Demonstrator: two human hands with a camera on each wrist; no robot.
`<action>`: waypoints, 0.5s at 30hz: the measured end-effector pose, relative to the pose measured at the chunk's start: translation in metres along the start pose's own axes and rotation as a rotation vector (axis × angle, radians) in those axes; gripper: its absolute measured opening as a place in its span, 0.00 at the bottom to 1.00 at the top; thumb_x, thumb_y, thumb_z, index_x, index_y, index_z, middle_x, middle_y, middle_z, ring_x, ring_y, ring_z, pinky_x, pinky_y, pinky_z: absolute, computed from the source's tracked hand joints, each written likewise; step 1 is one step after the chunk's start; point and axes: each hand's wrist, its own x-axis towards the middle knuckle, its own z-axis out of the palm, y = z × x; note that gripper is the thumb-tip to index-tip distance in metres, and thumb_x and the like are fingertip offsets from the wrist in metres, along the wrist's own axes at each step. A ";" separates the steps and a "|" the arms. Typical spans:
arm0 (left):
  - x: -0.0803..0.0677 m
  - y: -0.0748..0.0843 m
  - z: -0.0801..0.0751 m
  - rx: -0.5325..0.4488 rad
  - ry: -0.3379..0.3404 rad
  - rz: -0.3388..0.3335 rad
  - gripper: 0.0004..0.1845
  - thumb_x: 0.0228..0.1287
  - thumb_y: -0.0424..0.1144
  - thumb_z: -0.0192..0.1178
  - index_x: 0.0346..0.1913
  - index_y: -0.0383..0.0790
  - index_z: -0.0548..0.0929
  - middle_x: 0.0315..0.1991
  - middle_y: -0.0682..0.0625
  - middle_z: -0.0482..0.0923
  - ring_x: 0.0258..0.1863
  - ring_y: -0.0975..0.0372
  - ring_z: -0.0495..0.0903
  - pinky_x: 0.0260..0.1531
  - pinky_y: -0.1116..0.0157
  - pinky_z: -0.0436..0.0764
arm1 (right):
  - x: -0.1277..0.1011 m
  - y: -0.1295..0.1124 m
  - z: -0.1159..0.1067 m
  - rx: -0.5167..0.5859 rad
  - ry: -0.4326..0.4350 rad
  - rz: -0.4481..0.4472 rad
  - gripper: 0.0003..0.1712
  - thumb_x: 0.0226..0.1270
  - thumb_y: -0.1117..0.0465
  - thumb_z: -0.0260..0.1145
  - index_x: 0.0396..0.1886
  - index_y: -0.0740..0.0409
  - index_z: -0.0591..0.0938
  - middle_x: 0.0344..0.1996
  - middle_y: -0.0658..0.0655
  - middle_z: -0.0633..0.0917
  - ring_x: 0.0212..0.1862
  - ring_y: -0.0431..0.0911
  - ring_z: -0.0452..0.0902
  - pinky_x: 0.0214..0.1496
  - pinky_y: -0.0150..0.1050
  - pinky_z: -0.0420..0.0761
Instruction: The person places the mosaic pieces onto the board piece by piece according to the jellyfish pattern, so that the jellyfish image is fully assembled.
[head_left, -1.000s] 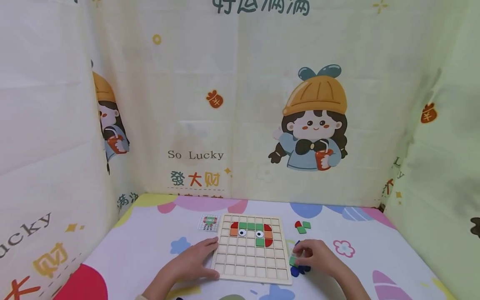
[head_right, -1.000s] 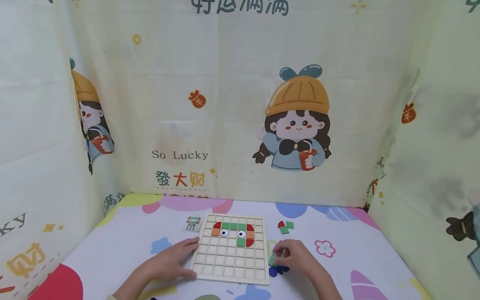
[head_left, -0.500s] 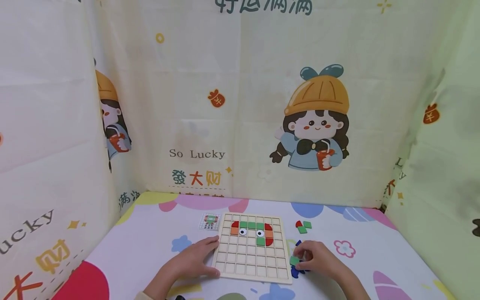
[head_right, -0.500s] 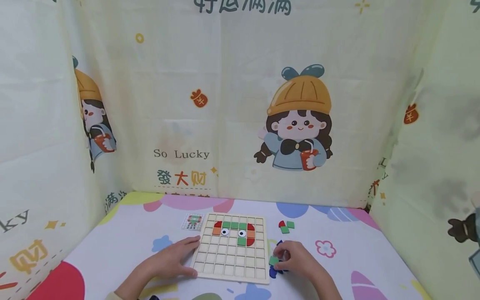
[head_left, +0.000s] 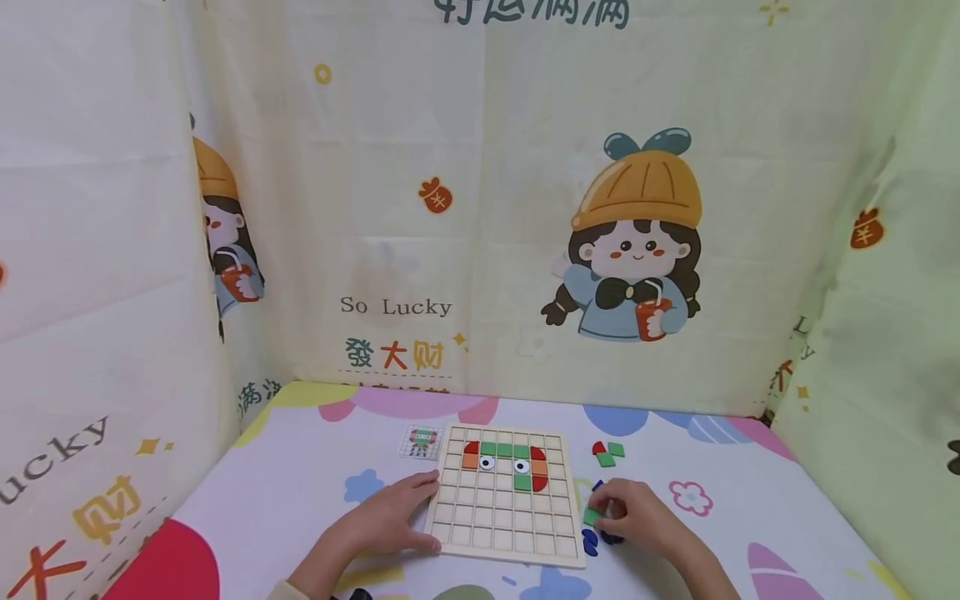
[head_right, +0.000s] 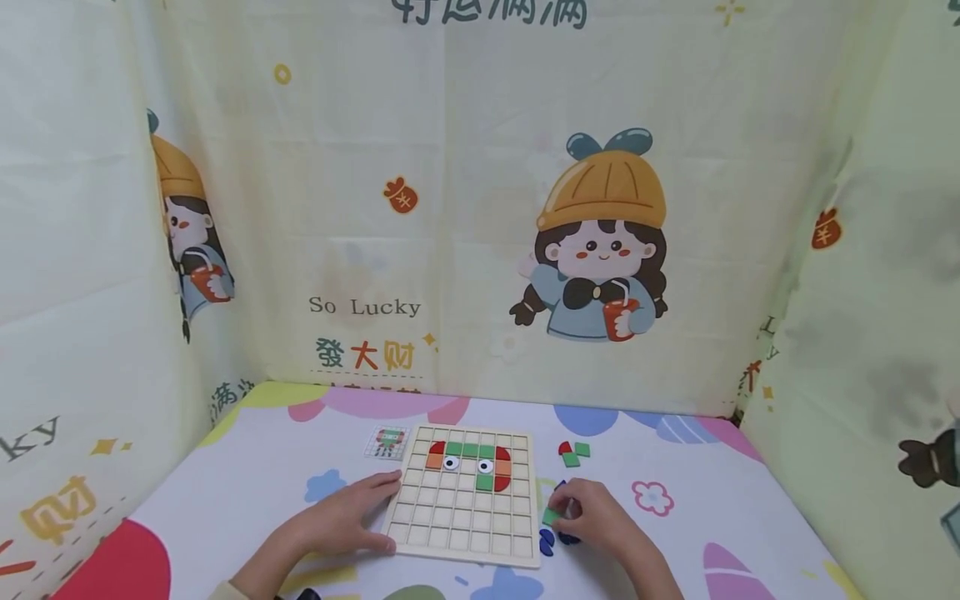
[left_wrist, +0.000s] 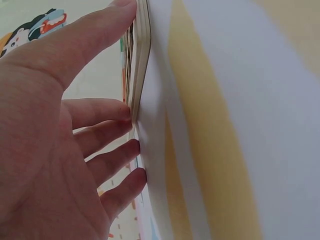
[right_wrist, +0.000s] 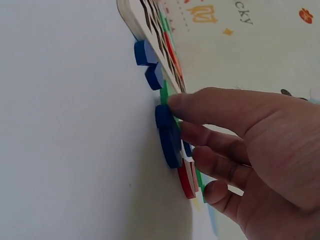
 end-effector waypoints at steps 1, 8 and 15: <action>0.000 0.000 0.000 -0.001 0.002 0.002 0.49 0.40 0.68 0.63 0.66 0.46 0.65 0.69 0.53 0.59 0.67 0.52 0.60 0.62 0.49 0.65 | 0.000 0.000 0.000 -0.002 0.009 0.004 0.09 0.49 0.56 0.72 0.32 0.45 0.83 0.22 0.46 0.75 0.26 0.39 0.68 0.24 0.28 0.71; -0.001 0.000 0.000 0.002 0.003 0.006 0.49 0.41 0.68 0.63 0.66 0.46 0.65 0.69 0.53 0.58 0.67 0.53 0.60 0.63 0.49 0.65 | 0.002 0.002 0.001 -0.011 0.014 0.015 0.15 0.44 0.49 0.74 0.33 0.45 0.83 0.22 0.47 0.75 0.26 0.38 0.67 0.23 0.29 0.69; 0.000 -0.001 0.002 -0.007 0.014 0.012 0.49 0.41 0.67 0.63 0.66 0.46 0.65 0.69 0.54 0.58 0.67 0.53 0.60 0.63 0.49 0.65 | 0.004 -0.003 0.002 -0.037 -0.002 -0.027 0.12 0.45 0.53 0.74 0.32 0.46 0.82 0.23 0.46 0.76 0.25 0.38 0.67 0.23 0.28 0.70</action>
